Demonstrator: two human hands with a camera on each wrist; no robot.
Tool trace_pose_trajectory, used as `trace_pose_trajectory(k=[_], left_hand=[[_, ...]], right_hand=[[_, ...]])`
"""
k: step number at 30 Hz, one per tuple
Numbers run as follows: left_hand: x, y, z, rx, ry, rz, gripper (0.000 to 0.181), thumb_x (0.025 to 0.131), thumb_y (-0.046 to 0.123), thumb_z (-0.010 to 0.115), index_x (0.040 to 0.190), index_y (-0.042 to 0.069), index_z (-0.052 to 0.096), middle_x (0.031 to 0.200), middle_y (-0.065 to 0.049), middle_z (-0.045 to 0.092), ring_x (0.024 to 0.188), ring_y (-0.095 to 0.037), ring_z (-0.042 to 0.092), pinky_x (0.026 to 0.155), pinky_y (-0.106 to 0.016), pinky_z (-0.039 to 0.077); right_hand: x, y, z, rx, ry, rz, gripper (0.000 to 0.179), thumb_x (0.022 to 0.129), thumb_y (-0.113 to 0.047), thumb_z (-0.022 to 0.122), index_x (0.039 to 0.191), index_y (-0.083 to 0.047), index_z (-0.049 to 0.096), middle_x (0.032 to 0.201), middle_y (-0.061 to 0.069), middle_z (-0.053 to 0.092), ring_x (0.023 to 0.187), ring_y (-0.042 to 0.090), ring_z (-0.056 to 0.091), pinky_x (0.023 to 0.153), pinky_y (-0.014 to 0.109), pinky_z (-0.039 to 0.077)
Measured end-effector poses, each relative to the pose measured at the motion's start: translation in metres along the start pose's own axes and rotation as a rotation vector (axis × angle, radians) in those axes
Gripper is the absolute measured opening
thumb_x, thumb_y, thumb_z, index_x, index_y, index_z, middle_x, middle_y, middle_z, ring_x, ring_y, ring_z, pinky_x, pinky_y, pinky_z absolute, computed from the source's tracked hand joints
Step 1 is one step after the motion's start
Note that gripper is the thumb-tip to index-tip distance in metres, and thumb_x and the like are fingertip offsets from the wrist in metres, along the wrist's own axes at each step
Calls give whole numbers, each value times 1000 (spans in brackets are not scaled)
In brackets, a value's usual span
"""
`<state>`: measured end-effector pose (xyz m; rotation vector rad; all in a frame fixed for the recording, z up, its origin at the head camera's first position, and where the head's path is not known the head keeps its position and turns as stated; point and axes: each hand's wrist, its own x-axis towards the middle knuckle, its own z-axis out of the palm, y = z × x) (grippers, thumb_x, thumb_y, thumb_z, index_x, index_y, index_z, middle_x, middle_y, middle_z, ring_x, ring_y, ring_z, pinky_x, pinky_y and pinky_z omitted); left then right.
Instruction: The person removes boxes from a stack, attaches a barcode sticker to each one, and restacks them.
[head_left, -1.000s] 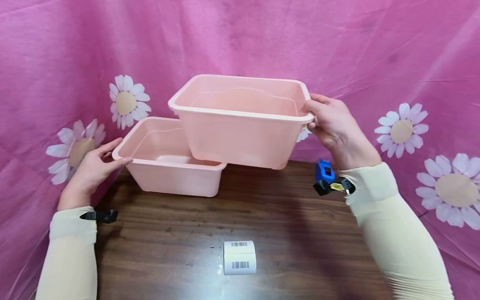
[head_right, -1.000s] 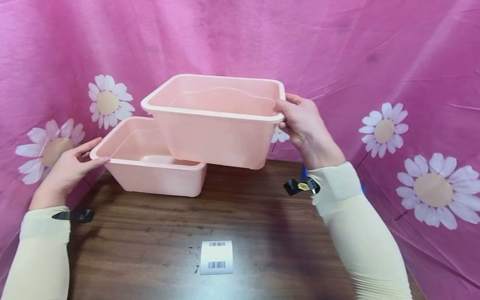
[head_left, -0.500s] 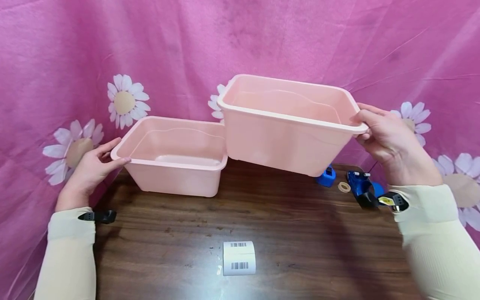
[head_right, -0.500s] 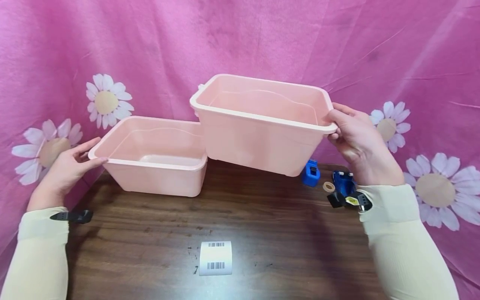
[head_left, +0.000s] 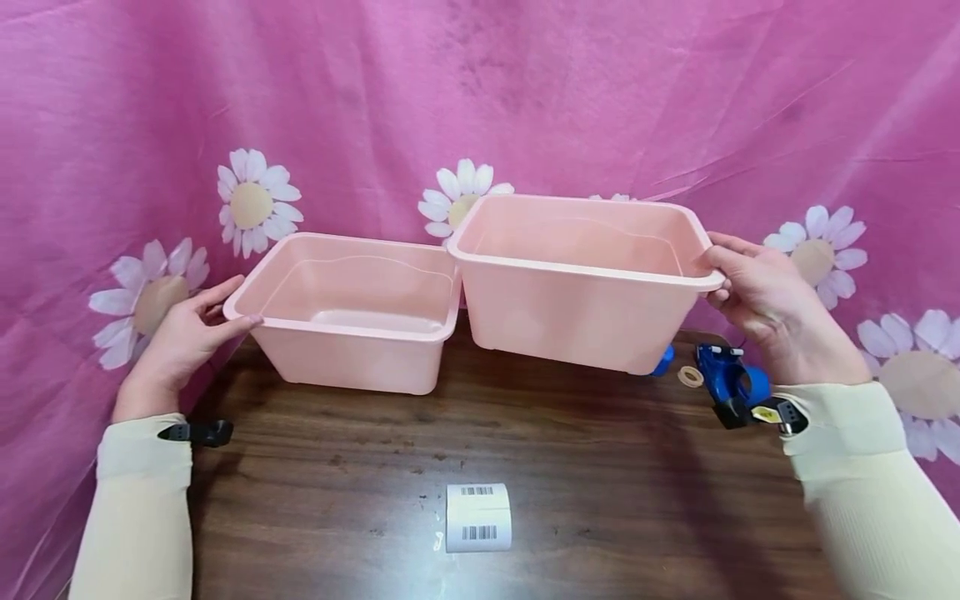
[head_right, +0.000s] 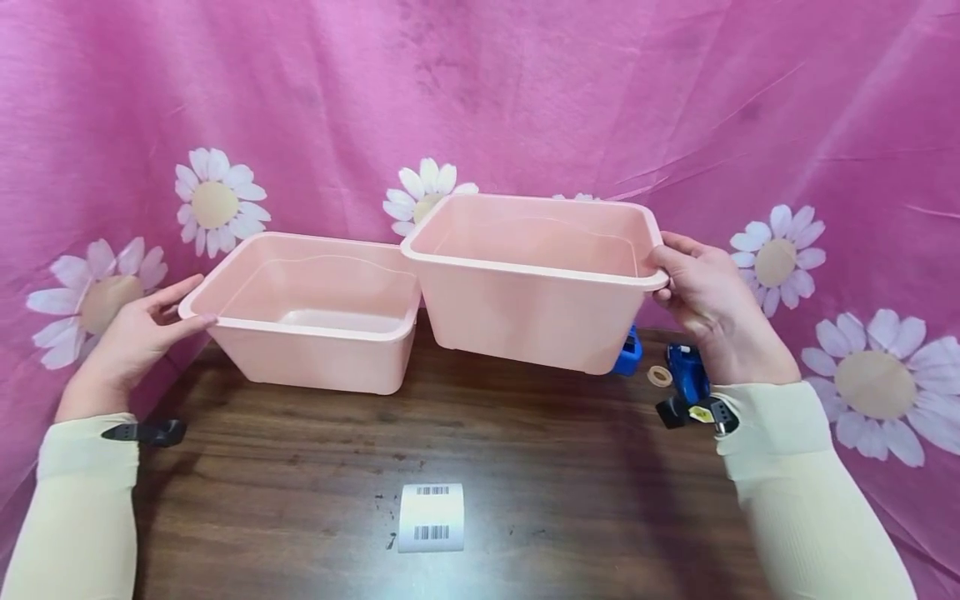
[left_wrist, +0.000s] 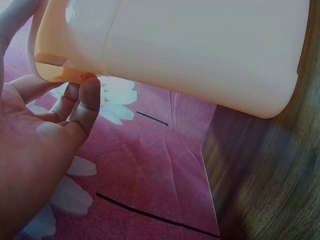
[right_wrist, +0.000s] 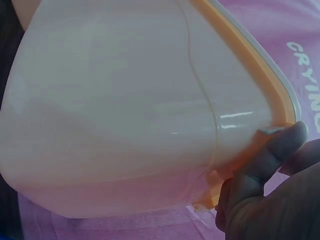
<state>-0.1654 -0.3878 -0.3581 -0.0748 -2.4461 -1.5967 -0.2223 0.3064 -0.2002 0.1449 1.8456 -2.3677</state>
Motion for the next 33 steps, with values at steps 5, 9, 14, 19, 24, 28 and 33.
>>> trace_pose_trajectory(k=[5, 9, 14, 19, 24, 28, 33], left_hand=[[1, 0, 0, -7, 1, 2, 78, 106, 6, 76, 171, -5, 34, 129, 36, 62, 108, 22, 60, 87, -1, 54], [1, 1, -1, -3, 1, 5, 78, 106, 7, 75, 172, -4, 34, 136, 33, 61, 108, 22, 60, 88, -1, 55], [1, -2, 0, 6, 7, 12, 78, 106, 7, 75, 171, -5, 35, 137, 34, 60, 108, 23, 60, 89, -1, 54], [0, -1, 0, -11, 8, 16, 78, 105, 4, 76, 171, -5, 36, 131, 37, 62, 108, 22, 61, 89, -1, 54], [0, -1, -1, -6, 10, 12, 78, 105, 5, 75, 171, -4, 36, 130, 36, 62, 109, 21, 60, 89, -1, 54], [1, -2, 0, 1, 12, 11, 78, 105, 5, 76, 171, -3, 36, 132, 36, 61, 109, 22, 60, 89, -1, 54], [0, -3, 0, -4, 10, 8, 78, 105, 6, 76, 171, -3, 36, 135, 35, 61, 109, 22, 60, 90, -1, 53]], right_hand=[[4, 10, -2, -36, 4, 7, 51, 106, 9, 55, 152, -7, 42, 85, 2, 70, 53, 7, 57, 44, 16, 47], [6, 20, -6, -65, 3, -4, 59, 106, 8, 52, 161, -4, 35, 81, 0, 69, 52, 5, 57, 44, 16, 47], [10, 39, -16, -123, 8, 2, 67, 108, 4, 53, 168, 1, 24, 79, -3, 68, 52, 5, 54, 46, 16, 48], [12, 51, -25, -182, 36, -3, 73, 108, 2, 54, 170, 7, 16, 80, -4, 70, 51, 4, 54, 46, 16, 48], [13, 58, -34, -210, 43, 7, 75, 108, 3, 55, 170, 9, 15, 76, -4, 70, 49, 4, 55, 47, 15, 49], [14, 63, -42, -233, 23, 19, 73, 109, 2, 56, 170, 9, 16, 73, -4, 69, 48, 4, 56, 48, 15, 50], [16, 71, -50, -242, -14, 22, 77, 108, 3, 55, 172, 9, 12, 77, -4, 72, 49, 4, 54, 48, 15, 49]])
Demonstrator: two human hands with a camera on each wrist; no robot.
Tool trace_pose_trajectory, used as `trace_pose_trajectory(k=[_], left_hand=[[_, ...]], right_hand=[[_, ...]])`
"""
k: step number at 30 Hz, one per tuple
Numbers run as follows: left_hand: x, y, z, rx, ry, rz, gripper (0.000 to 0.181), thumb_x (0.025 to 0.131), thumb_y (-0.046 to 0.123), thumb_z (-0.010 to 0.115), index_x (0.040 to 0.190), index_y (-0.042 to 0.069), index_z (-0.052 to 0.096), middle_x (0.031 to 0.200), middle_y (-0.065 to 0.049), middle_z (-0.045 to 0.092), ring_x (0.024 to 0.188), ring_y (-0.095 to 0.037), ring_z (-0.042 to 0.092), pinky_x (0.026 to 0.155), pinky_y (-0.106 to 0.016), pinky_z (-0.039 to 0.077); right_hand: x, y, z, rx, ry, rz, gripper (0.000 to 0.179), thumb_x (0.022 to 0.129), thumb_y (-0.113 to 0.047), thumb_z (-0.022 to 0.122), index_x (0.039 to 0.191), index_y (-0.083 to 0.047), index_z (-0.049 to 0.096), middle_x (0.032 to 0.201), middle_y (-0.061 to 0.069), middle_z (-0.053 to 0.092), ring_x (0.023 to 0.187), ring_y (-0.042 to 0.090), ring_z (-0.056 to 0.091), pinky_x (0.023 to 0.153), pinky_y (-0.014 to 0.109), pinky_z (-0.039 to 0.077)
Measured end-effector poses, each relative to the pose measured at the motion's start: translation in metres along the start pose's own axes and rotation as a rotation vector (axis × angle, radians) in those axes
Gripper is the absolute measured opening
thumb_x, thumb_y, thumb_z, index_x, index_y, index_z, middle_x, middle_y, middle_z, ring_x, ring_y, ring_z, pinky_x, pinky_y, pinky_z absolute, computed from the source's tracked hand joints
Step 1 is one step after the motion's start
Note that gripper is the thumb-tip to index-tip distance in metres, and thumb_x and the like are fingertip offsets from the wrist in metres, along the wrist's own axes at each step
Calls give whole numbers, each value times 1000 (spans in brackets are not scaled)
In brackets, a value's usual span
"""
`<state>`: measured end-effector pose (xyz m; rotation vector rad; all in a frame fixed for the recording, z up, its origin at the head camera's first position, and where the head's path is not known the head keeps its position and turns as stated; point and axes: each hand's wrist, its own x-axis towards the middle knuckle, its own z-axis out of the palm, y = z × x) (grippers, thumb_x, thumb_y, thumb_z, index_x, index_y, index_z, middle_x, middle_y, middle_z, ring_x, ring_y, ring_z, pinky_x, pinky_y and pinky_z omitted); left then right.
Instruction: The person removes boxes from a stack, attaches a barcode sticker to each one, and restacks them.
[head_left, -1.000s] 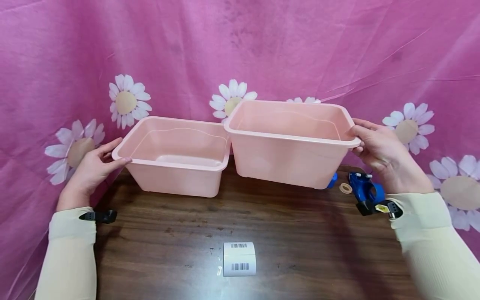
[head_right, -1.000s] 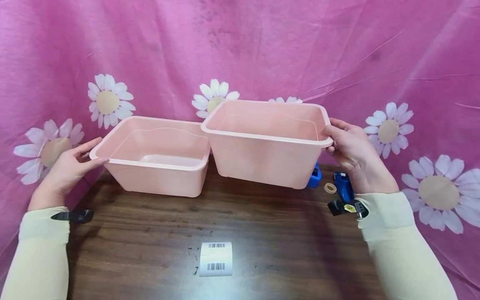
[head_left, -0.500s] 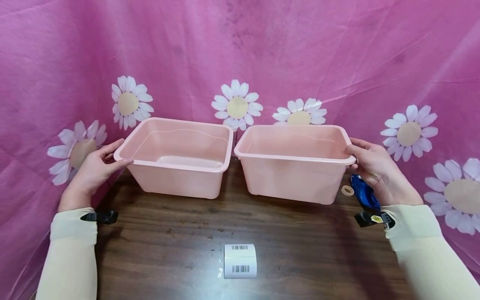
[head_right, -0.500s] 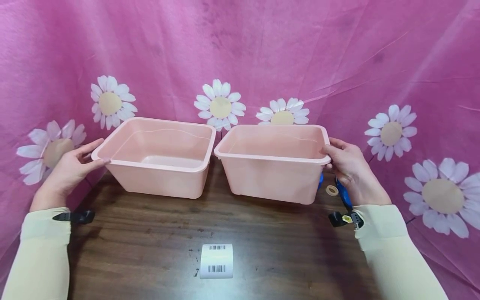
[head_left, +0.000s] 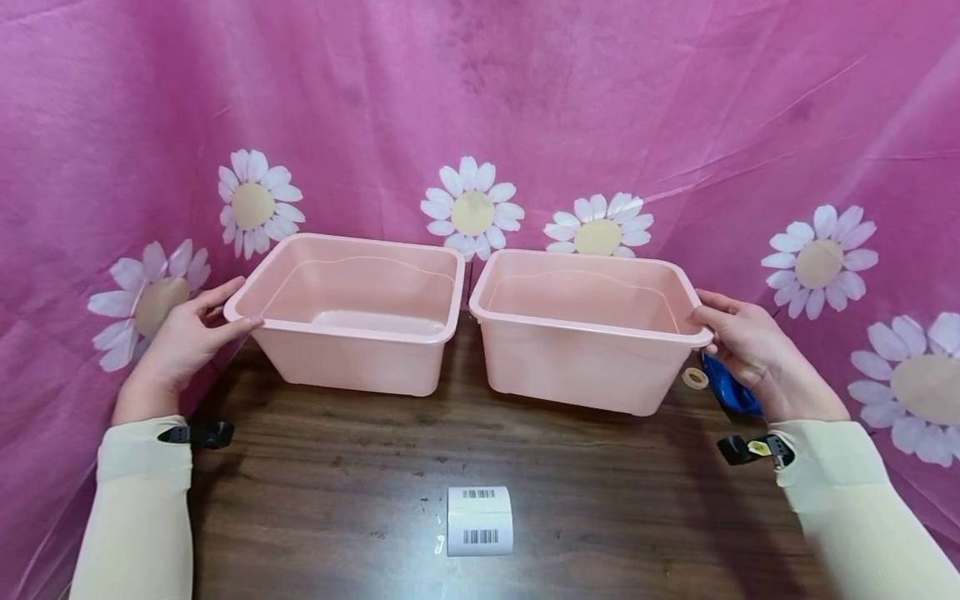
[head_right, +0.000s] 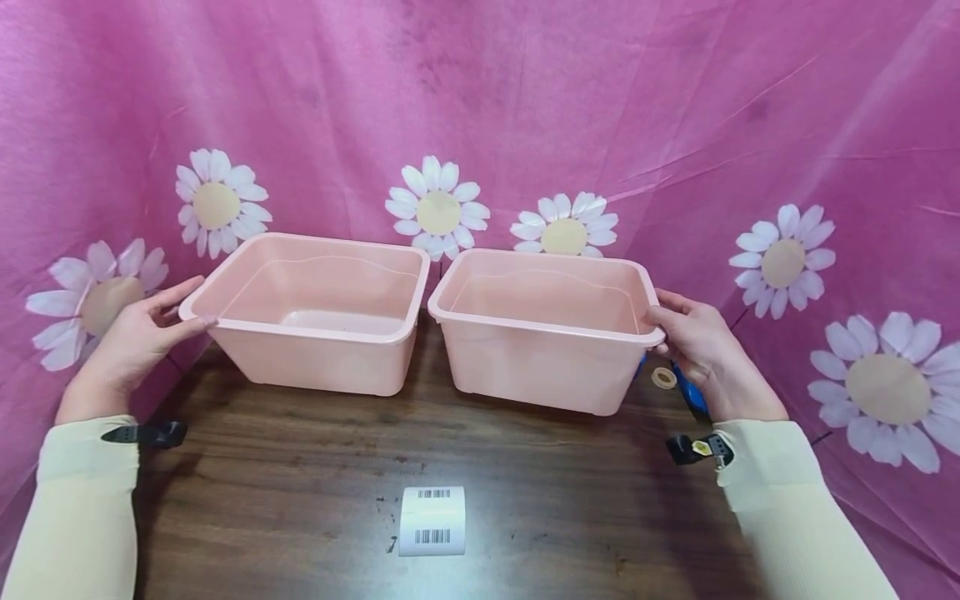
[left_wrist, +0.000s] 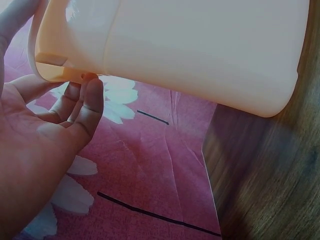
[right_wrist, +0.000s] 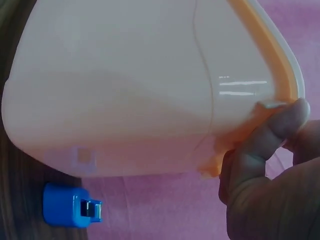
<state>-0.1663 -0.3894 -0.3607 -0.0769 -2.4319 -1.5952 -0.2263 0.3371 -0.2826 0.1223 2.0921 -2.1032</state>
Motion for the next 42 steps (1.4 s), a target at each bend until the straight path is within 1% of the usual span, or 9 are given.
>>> trace_pose_trajectory(k=[6, 13, 16, 23, 28, 31, 37, 39, 42], left_hand=[[0, -1, -3, 24, 7, -11, 77, 107, 9, 75, 172, -2, 36, 141, 34, 59, 110, 25, 58, 91, 1, 52], [0, 1, -1, 49, -5, -30, 78, 107, 12, 75, 172, -2, 34, 152, 24, 58, 109, 26, 56, 91, 1, 51], [0, 2, 0, 55, -3, -30, 78, 107, 12, 75, 172, -2, 34, 154, 21, 58, 109, 26, 56, 91, 1, 51], [1, 3, 2, 42, -7, -23, 78, 107, 11, 75, 172, -3, 34, 150, 23, 59, 109, 25, 57, 91, 1, 52], [2, 2, 2, 6, -15, -9, 78, 107, 8, 74, 172, -5, 34, 137, 33, 61, 109, 23, 58, 91, 0, 53], [3, 2, 2, -3, -15, -10, 78, 106, 7, 74, 172, -5, 33, 134, 35, 61, 109, 23, 59, 90, 0, 53], [2, 2, 0, 36, -15, -23, 78, 107, 11, 75, 172, -2, 33, 142, 30, 60, 109, 23, 57, 91, 1, 52], [2, 2, 0, 55, -15, -26, 78, 108, 12, 75, 173, -2, 33, 151, 22, 60, 109, 24, 56, 91, 1, 52], [1, 2, 1, 67, -16, -23, 78, 108, 12, 75, 172, -2, 34, 156, 16, 59, 109, 24, 56, 91, 1, 51]], right_hand=[[6, 7, -1, -6, -29, 19, 81, 108, 4, 55, 174, 6, 9, 76, -5, 72, 50, 3, 54, 48, 15, 49], [9, 13, -2, -29, -9, 12, 79, 107, 5, 57, 173, 5, 15, 76, -6, 71, 49, 3, 52, 46, 16, 45], [11, 15, -4, -37, -8, 4, 80, 107, 4, 58, 174, 5, 14, 79, -6, 72, 49, 4, 51, 46, 16, 44], [15, 27, -11, -54, -33, -22, 80, 109, 3, 59, 176, 3, 15, 88, -8, 77, 51, 2, 55, 46, 16, 46], [17, 35, -14, -45, -52, -54, 80, 109, 4, 58, 177, 3, 15, 93, -10, 78, 53, 1, 55, 45, 16, 44], [17, 39, -15, -47, -64, -51, 80, 110, 3, 57, 177, 2, 14, 91, -9, 77, 52, 1, 54, 45, 17, 44], [20, 44, -19, -51, -85, -29, 80, 110, 3, 57, 178, -1, 14, 87, -8, 76, 53, 2, 55, 46, 19, 46], [20, 46, -21, -62, -94, -19, 80, 110, 2, 56, 178, -2, 15, 88, -8, 75, 52, 2, 53, 46, 19, 45], [20, 49, -23, -68, -95, -9, 78, 110, 2, 55, 178, -5, 19, 91, -9, 76, 51, 2, 51, 45, 19, 44]])
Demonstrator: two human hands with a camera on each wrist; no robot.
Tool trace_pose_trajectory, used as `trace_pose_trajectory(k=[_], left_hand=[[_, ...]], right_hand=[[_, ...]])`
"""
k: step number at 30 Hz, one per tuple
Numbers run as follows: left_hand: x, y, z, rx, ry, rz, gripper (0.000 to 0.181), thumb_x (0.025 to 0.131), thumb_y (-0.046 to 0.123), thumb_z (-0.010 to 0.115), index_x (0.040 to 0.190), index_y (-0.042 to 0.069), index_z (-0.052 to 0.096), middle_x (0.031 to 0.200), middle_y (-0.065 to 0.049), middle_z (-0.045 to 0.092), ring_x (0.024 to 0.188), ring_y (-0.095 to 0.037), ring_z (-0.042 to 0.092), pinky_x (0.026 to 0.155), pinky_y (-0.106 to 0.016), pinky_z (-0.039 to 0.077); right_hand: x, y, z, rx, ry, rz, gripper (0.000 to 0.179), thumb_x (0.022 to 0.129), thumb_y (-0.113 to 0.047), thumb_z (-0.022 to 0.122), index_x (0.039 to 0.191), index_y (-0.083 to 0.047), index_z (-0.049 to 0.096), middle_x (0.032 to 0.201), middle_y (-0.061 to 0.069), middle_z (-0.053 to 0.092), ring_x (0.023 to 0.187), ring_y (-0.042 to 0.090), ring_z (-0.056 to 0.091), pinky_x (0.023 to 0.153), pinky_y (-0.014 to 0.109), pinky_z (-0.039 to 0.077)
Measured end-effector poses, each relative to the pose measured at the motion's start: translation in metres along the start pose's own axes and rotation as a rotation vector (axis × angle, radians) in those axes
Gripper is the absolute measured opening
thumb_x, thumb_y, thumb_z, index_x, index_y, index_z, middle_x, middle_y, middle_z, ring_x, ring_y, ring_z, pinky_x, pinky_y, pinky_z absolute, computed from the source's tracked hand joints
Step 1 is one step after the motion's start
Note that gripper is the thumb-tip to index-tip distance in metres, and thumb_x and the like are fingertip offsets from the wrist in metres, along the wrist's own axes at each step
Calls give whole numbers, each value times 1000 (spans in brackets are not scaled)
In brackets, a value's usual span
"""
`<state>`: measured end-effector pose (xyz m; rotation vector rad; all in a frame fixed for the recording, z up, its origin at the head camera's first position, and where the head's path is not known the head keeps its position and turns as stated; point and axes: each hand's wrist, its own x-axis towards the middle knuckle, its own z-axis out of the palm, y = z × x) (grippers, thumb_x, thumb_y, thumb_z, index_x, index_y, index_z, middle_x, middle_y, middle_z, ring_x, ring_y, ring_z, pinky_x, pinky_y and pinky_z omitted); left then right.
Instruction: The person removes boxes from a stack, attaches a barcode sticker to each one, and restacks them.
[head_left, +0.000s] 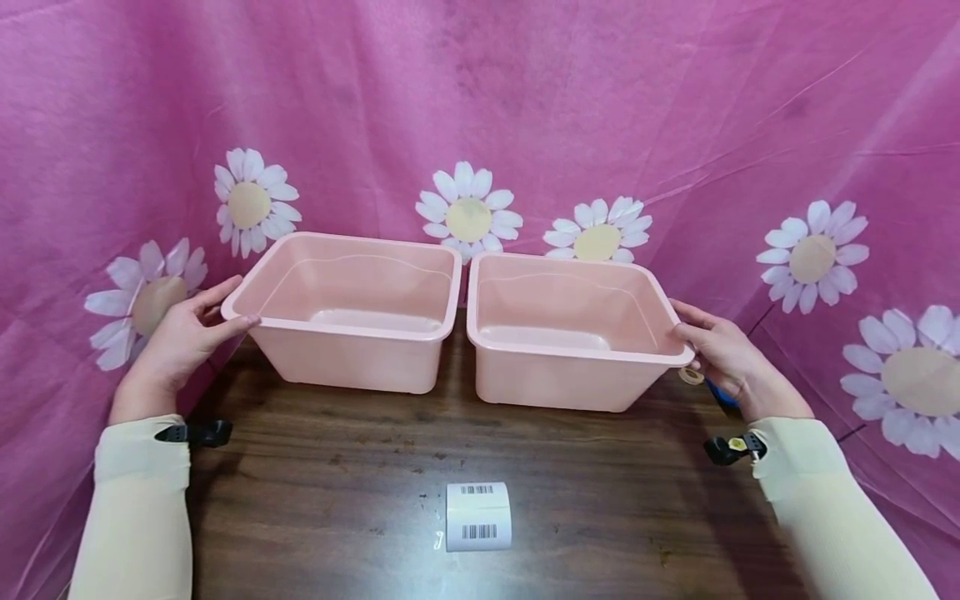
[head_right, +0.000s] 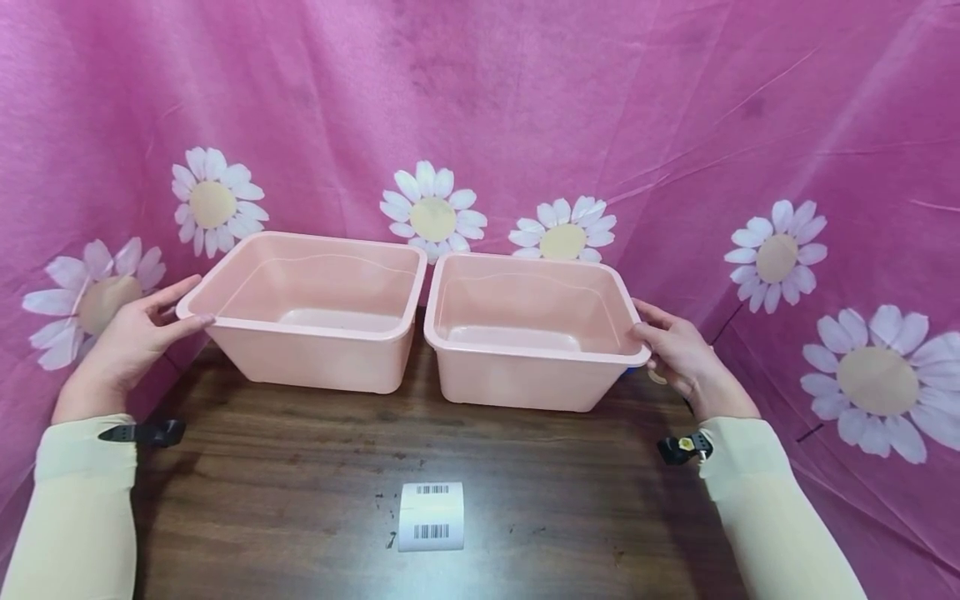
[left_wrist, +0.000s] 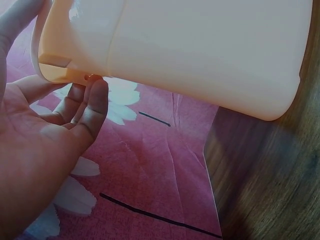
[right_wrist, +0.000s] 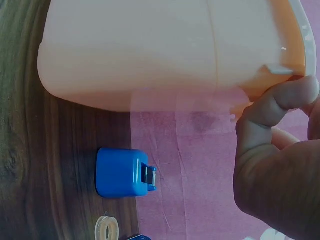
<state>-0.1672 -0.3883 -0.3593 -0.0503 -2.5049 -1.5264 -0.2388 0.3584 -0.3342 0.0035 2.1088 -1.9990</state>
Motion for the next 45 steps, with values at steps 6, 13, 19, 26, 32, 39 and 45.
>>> trace_pose_trajectory(k=[6, 13, 19, 26, 32, 39, 45], left_hand=[[0, 2, 0, -8, -4, -5, 78, 108, 11, 74, 173, -3, 32, 153, 19, 58, 109, 24, 56, 91, 1, 52], [1, 1, -2, 7, -12, -14, 78, 109, 15, 74, 173, 0, 33, 159, 14, 57, 110, 23, 56, 91, 1, 51], [-4, 4, -2, 85, -34, -22, 80, 109, 19, 73, 174, 1, 30, 172, -17, 49, 111, 23, 51, 90, 3, 48], [-20, 27, 2, 203, 171, 179, 75, 104, 15, 79, 171, 6, 45, 162, -13, 53, 115, 19, 49, 90, 6, 41], [-57, 61, 12, 254, 363, 516, 56, 98, 22, 88, 148, 3, 71, 149, 30, 55, 133, 13, 52, 110, -2, 39], [-96, 70, 73, 368, 98, 684, 51, 98, 32, 87, 138, 3, 75, 137, -15, 73, 134, -5, 62, 122, -10, 40], [-133, 74, 153, 486, -197, 564, 49, 93, 22, 91, 139, 14, 76, 136, -3, 78, 119, -23, 78, 101, -46, 67]], right_hand=[[-1, 0, 5, 24, 27, -19, 68, 109, 3, 56, 171, -11, 34, 96, -10, 78, 52, 0, 52, 45, 17, 41], [-4, -1, 6, -17, 11, 40, 69, 110, -1, 55, 173, -16, 31, 77, -9, 70, 47, 2, 46, 44, 21, 39], [-8, -3, 7, -56, 22, 62, 66, 111, -4, 58, 172, -15, 33, 77, -7, 69, 50, 3, 50, 46, 22, 42], [-36, -8, 12, -347, 243, -88, 64, 114, -28, 67, 165, 2, 44, 92, -26, 70, 78, -5, 69, 68, 15, 62], [-82, -3, 37, -472, 433, -352, 40, 108, -16, 75, 148, -19, 69, 109, -34, 72, 103, -14, 67, 84, 2, 53], [-117, 11, 82, -434, 251, -549, 57, 104, 3, 75, 158, -8, 63, 150, -20, 69, 129, -11, 66, 103, 4, 53], [-137, 37, 127, -634, 251, -642, 70, 96, 4, 84, 159, -18, 64, 162, -2, 65, 146, -11, 53, 119, 3, 39]])
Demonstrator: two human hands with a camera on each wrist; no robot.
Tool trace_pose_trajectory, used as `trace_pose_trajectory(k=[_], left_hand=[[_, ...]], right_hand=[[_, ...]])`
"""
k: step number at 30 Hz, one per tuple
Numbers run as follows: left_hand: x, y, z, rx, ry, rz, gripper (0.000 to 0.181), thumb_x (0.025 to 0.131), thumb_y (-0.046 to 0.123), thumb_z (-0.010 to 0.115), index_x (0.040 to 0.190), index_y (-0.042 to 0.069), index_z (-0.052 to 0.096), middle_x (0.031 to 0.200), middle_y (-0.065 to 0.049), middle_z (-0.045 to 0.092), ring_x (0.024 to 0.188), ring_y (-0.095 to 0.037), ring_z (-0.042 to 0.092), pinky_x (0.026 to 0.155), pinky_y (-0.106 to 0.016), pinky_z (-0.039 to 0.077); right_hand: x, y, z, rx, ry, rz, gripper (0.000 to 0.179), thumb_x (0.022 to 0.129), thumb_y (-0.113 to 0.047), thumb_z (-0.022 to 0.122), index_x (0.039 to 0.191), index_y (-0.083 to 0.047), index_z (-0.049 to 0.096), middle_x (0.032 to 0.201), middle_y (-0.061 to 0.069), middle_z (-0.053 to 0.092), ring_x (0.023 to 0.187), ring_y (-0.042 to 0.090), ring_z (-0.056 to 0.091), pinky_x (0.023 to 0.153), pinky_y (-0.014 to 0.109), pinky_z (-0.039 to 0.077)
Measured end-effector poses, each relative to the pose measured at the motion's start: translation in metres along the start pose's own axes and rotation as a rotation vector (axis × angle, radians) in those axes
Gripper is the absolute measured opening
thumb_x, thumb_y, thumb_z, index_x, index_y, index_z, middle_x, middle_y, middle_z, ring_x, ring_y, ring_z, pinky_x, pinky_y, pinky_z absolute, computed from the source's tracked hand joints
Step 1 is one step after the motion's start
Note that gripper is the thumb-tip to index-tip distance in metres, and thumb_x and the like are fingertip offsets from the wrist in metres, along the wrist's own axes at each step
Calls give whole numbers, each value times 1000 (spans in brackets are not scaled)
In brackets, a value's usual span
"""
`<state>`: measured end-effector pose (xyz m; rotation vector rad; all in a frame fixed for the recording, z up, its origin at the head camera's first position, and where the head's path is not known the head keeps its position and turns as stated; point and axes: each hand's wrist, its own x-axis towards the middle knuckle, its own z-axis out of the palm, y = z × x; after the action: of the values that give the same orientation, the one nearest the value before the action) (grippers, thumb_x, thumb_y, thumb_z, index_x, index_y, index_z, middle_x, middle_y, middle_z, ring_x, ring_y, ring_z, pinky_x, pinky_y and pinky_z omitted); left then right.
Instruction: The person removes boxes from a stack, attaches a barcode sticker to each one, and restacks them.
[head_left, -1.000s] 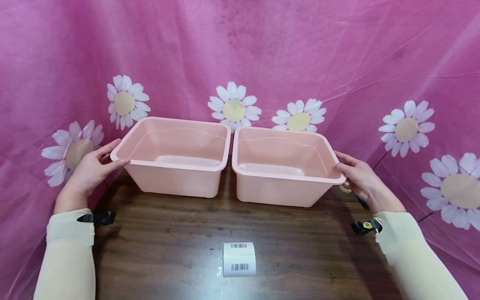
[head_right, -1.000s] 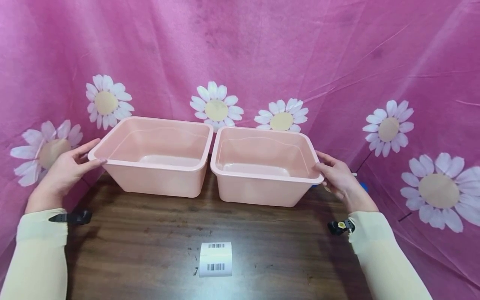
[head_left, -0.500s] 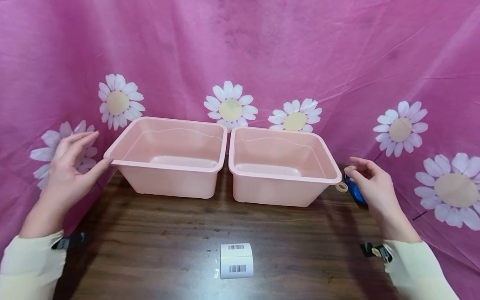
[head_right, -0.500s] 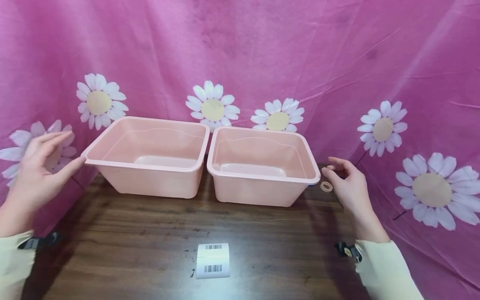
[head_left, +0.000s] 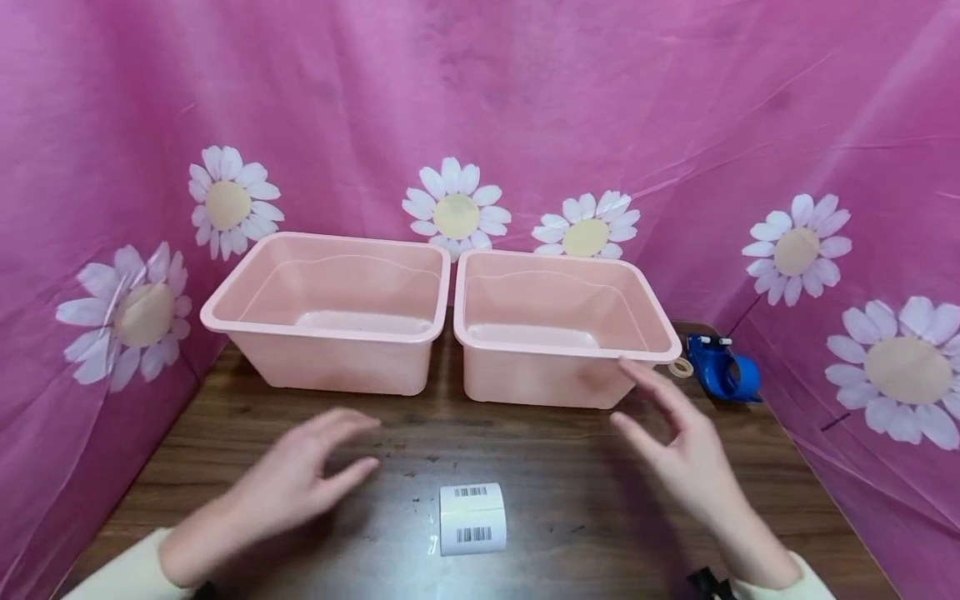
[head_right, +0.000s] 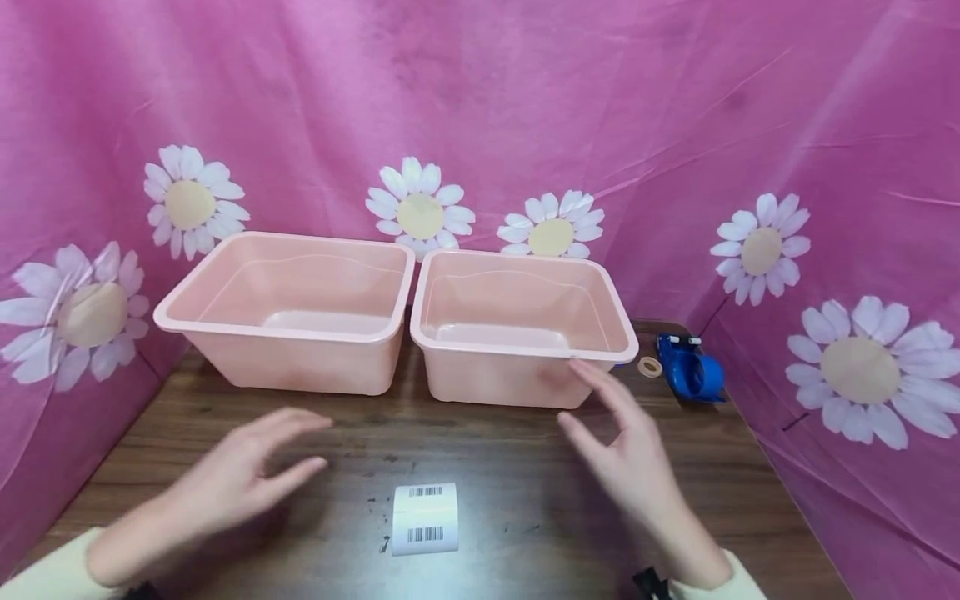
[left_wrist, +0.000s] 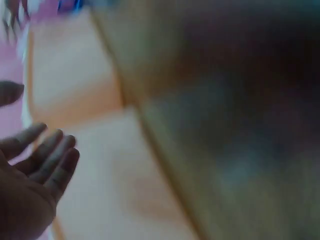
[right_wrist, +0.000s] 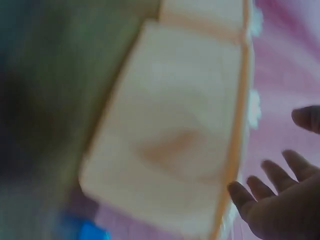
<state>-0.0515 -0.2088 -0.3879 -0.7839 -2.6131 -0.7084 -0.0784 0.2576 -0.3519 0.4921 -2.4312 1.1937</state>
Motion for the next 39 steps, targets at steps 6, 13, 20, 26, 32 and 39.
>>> trace_pose_trajectory(k=[6, 13, 20, 26, 32, 39], left_hand=[[-7, 31, 45, -87, -106, -3, 36, 98, 28, 88, 128, 10, 81, 121, -4, 84, 106, -19, 81, 90, -39, 70], [-1, 39, 56, -467, -210, -273, 22, 97, 24, 88, 110, 6, 85, 95, 5, 83, 81, 5, 70, 72, -20, 63], [4, 44, 63, -735, -390, -512, 21, 98, 21, 85, 107, 3, 85, 89, -6, 84, 74, -9, 73, 63, -22, 60], [4, 48, 73, -900, -427, -577, 13, 101, 7, 80, 103, -5, 84, 86, -15, 82, 70, -15, 75, 62, -27, 66], [5, 49, 81, -904, -431, -596, 12, 101, 4, 78, 96, -6, 84, 82, -15, 82, 65, -11, 73, 59, -29, 66], [9, 51, 88, -909, -395, -614, 13, 97, 7, 84, 91, -4, 84, 76, -13, 80, 62, -8, 71, 58, -24, 64]], right_hand=[[-23, -4, 40, 26, -80, -15, 69, 93, -1, 89, 156, -22, 66, 154, 11, 70, 143, -9, 57, 116, 5, 43], [-36, -4, 70, 115, -274, 306, 50, 96, -16, 90, 144, -17, 74, 138, 5, 80, 125, 19, 77, 104, 27, 64], [-45, -1, 92, 301, -473, 462, 46, 98, -15, 87, 136, 7, 73, 116, 15, 84, 97, 7, 80, 84, 19, 64], [-51, -4, 106, 470, -579, 640, 40, 99, -12, 83, 128, 14, 74, 109, 18, 85, 95, 16, 80, 82, 30, 69], [-52, -7, 116, 529, -593, 724, 34, 98, -10, 85, 120, 15, 77, 101, 19, 85, 82, 17, 80, 77, 34, 71], [-52, -12, 124, 561, -561, 768, 24, 97, -5, 84, 111, 13, 77, 93, 15, 84, 73, 13, 77, 70, 30, 69]])
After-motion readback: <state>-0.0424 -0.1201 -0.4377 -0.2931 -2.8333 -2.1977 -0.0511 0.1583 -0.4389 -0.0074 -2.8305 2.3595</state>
